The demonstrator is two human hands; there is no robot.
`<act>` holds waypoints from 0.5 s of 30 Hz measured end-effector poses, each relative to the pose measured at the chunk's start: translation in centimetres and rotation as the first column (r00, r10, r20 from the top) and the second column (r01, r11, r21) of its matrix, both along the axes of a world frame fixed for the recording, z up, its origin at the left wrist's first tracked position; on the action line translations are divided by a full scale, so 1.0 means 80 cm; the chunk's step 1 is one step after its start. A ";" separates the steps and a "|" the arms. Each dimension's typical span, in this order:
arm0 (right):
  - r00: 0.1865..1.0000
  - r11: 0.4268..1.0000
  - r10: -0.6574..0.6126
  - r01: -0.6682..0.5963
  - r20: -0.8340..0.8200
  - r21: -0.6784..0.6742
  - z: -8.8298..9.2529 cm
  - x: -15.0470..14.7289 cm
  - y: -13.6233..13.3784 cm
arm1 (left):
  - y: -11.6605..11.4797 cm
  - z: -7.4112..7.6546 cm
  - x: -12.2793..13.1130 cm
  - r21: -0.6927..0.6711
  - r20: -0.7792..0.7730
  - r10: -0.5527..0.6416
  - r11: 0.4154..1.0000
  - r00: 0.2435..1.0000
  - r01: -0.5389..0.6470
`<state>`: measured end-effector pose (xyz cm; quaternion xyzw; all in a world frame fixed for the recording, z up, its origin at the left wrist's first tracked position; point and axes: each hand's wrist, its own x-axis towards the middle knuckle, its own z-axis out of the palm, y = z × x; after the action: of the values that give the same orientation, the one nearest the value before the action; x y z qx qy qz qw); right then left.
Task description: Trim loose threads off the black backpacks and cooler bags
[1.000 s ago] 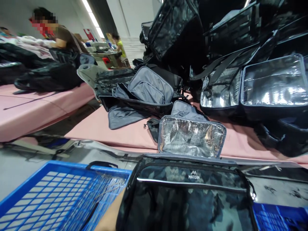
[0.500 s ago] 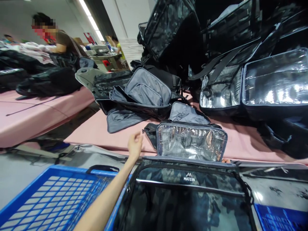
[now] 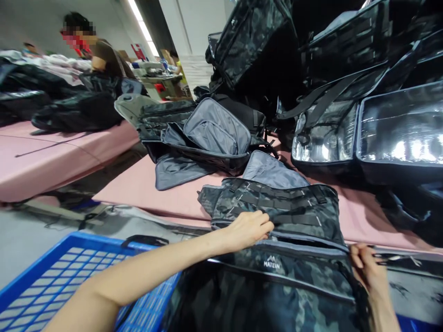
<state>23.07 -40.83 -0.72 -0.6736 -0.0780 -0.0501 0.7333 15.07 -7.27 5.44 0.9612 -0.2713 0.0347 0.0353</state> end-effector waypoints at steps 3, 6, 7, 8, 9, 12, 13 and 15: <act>0.994 0.995 0.089 -0.087 0.057 -0.039 0.038 -0.024 0.011 | -0.012 0.001 -0.002 0.053 -0.054 0.062 0.997 0.997 -0.059; 0.856 0.783 0.512 -0.431 0.071 -0.448 0.084 -0.045 0.061 | -0.023 -0.004 0.008 0.025 -0.088 0.102 0.995 0.991 -0.100; 0.800 0.684 0.598 -0.479 0.048 -0.550 0.094 -0.048 0.081 | -0.024 -0.005 0.011 -0.006 -0.095 0.118 0.993 0.988 -0.119; 0.740 0.588 0.672 -0.517 0.020 -0.622 0.102 -0.049 0.099 | -0.026 -0.005 0.013 -0.057 -0.107 0.128 0.989 0.986 -0.135; 0.717 0.554 0.697 -0.515 0.025 -0.654 0.107 -0.048 0.114 | -0.028 -0.003 0.015 -0.135 -0.125 0.124 0.981 0.984 -0.141; 0.823 0.728 0.525 -0.304 0.216 -0.614 0.109 -0.041 0.134 | -0.045 0.008 0.024 -0.471 -0.182 -0.001 0.878 0.983 -0.086; 0.852 0.783 0.439 -0.207 0.285 -0.586 0.108 -0.038 0.132 | -0.055 0.012 0.028 -0.558 -0.182 -0.062 0.828 0.981 -0.052; 0.848 0.808 0.362 -0.079 0.387 -0.584 0.106 -0.035 0.123 | -0.078 0.014 0.036 -0.637 -0.179 -0.133 0.771 0.975 -0.012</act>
<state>20.26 -31.01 7.72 -0.8058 -0.3490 -0.1030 0.4672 17.99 -13.55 6.57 0.8815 -0.2692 0.0193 0.3874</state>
